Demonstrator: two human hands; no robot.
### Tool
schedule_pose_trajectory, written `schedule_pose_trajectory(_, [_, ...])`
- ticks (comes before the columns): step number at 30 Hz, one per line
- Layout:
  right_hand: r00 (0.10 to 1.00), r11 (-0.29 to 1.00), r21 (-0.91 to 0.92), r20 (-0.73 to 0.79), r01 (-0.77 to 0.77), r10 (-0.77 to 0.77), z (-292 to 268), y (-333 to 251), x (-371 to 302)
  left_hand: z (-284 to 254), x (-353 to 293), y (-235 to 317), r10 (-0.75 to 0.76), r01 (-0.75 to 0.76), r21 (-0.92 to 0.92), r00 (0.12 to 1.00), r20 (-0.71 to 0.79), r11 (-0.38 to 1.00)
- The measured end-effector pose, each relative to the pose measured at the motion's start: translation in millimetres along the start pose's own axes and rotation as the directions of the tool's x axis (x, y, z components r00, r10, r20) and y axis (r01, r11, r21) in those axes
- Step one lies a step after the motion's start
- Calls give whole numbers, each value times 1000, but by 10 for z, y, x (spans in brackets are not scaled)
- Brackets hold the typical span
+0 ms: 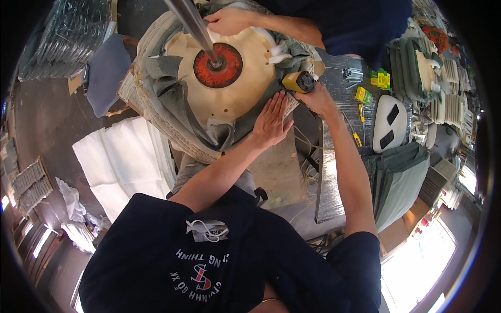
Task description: The person uses a pneumatic staple gun to attach green fabric to the underside of a cushion base, working alongside a coworker. They repeatedly staple the fabric edges, flip the cushion, and place white foam padding on top before continuing to staple the fabric around the perimeter.
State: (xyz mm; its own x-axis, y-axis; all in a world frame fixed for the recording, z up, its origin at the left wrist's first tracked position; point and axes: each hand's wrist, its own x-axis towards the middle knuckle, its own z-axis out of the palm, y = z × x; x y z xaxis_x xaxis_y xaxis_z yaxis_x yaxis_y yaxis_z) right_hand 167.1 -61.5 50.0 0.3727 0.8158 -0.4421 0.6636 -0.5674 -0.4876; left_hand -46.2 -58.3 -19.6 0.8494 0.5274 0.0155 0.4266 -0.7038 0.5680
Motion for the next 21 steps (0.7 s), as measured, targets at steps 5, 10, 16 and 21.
schedule_pose_trajectory(5, [1000,998,-55,12,7,-6,28,-89,-107,-73,-106,-84,16,-18,69,999,28,997])
schedule_pose_trajectory(10, [995,1000,14,94,-22,21,-40,-310,-240,-118,-269,-129,21,-31,137,997,72,990])
schedule_pose_trajectory(16, [978,996,18,191,-86,81,-20,-430,-304,-206,-404,-173,-18,-36,246,977,214,969])
schedule_pose_trajectory(21, [970,997,40,236,-68,57,126,-411,-393,-246,-525,-173,-58,-50,331,950,308,942])
